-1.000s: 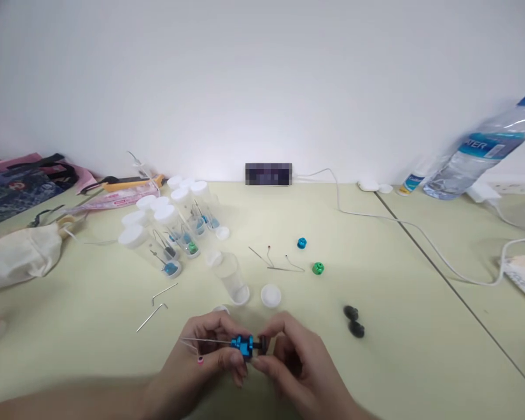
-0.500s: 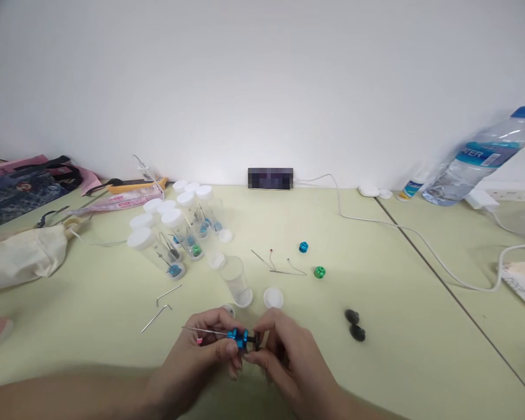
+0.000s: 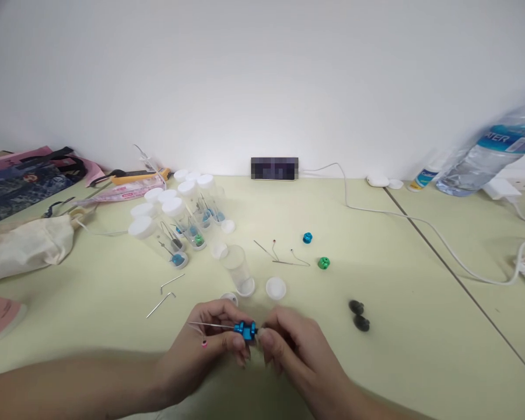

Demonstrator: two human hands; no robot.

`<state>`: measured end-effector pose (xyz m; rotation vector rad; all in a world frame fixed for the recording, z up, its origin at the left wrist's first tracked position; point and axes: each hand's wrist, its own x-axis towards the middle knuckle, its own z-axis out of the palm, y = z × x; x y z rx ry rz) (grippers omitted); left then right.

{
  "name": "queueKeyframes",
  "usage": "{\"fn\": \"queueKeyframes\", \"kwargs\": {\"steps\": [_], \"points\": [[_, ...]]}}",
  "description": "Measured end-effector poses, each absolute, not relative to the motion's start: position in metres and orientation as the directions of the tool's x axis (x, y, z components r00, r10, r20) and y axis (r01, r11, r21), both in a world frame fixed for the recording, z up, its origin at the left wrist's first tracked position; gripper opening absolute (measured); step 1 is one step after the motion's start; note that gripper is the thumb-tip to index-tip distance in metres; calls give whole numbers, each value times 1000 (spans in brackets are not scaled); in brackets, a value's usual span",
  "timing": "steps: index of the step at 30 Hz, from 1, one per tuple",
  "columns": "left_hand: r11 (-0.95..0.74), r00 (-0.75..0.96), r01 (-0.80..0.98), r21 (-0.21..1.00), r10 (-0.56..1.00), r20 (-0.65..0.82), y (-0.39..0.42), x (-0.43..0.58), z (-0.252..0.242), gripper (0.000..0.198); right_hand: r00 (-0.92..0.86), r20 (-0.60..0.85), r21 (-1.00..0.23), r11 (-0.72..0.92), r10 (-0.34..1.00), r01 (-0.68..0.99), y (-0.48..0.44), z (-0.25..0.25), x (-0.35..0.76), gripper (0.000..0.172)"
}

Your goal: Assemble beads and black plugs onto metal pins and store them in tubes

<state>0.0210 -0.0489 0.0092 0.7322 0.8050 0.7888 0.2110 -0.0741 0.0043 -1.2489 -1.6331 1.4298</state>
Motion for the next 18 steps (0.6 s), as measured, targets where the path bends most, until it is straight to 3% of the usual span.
{"fn": "queueKeyframes", "kwargs": {"steps": [7, 13, 18], "points": [[463, 455, -351, 813, 844, -284, -48, 18, 4, 17, -312, -122, -975, -54, 942, 216, -73, 0, 209, 26], [475, 487, -358, 804, 829, -274, -48, 19, 6, 16, -342, -74, -983, -10, 937, 185, -75, 4, 213, 33], [484, 498, -367, 794, 824, -272, -47, 18, 8, 15, -371, -114, -967, -17, 922, 254, -74, 1, 214, 37]]}}
